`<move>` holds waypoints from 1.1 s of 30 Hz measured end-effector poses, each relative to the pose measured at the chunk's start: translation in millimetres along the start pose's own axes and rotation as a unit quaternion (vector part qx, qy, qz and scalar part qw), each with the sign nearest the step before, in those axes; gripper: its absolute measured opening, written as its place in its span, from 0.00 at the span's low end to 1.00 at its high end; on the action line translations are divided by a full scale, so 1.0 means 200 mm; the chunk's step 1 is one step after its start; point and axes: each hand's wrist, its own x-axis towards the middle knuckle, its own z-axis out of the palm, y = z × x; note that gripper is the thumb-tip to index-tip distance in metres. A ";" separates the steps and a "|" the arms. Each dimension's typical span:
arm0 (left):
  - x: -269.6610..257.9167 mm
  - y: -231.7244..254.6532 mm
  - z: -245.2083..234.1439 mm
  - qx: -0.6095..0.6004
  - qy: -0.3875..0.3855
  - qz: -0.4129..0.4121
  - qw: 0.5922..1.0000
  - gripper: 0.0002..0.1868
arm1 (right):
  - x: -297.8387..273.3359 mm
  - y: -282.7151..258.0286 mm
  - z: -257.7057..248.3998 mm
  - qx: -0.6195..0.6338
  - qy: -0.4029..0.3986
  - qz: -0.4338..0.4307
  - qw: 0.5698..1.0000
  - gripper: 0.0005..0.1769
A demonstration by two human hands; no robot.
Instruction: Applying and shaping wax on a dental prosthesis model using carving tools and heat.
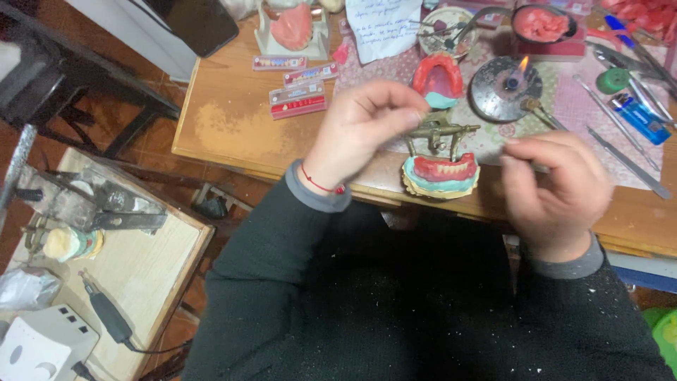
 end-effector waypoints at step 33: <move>0.31 -0.11 0.02 0.295 0.016 -0.146 0.944 0.34 | -0.07 0.22 0.05 0.182 0.051 0.087 0.978 0.05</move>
